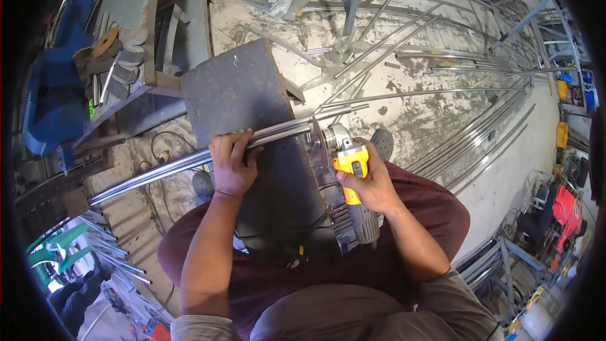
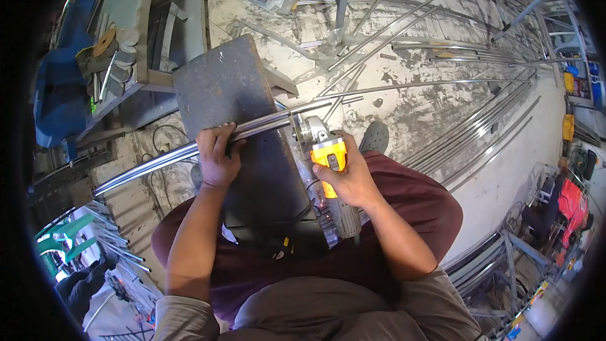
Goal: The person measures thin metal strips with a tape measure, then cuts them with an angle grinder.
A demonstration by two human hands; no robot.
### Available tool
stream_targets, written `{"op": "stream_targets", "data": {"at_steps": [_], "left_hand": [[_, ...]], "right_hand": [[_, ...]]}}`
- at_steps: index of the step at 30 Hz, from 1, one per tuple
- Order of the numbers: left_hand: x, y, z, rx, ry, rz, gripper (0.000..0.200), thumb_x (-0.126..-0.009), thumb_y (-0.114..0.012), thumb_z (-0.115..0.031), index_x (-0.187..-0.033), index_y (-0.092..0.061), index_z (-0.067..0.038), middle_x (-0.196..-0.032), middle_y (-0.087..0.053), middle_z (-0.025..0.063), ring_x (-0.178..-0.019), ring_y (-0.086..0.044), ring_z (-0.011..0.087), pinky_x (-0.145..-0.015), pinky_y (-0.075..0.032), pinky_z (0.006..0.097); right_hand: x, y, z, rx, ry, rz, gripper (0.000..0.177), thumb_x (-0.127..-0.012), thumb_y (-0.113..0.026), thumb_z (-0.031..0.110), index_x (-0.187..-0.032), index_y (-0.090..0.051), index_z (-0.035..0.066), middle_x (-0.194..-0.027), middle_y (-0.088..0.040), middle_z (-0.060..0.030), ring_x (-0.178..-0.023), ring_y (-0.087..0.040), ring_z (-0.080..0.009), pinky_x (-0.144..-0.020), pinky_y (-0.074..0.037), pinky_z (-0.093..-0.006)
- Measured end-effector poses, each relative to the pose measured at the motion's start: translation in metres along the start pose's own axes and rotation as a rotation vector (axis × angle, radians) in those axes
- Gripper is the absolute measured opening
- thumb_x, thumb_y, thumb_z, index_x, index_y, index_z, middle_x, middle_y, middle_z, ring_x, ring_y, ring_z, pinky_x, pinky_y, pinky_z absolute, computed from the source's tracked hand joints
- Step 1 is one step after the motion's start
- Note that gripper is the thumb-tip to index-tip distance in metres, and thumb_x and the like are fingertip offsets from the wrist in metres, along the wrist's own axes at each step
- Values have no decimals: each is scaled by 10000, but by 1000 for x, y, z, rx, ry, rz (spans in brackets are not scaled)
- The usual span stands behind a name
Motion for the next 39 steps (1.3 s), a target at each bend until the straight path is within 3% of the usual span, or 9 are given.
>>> {"op": "stream_targets", "data": {"at_steps": [4, 21, 39], "left_hand": [[-3, 0, -4, -34, -71, 28, 570, -833, -900, -110, -1390, -783, -119, -1275, -760, 59, -1171, -701, 289, -1101, -475, 501], [-2, 0, -2, -14, -58, 23, 516, -866, -887, -134, -1374, -802, -113, -1256, -783, 62, -1179, -712, 284, -1124, -465, 499], [-2, 0, -2, -16, -84, 18, 484, -884, -889, -150, -1359, -808, -102, -1232, -779, 55, -1154, -718, 278, -1092, -473, 484]], "right_hand": [[1, 2, -1, 65, -2, -19, 747, -988, -857, 84, -1602, -440, 7, -1283, -769, -113, -1179, -724, -179, -1049, -586, -366], [-5, 2, -15, 86, -21, -33, 761, -993, -862, 94, -1619, -438, 1, -1295, -743, -122, -1161, -706, -175, -1013, -590, -349], [-8, 2, -14, 93, -32, -52, 786, -980, -876, 149, -1617, -436, 16, -1322, -746, -146, -1208, -709, -199, -1066, -577, -375]]}}
Point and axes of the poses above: each hand's wrist, its own x-axis away from the middle knuckle, its own y-axis out of the back of the hand, z = x × y, the point moved 5 cm from there along -x, towards the middle knuckle
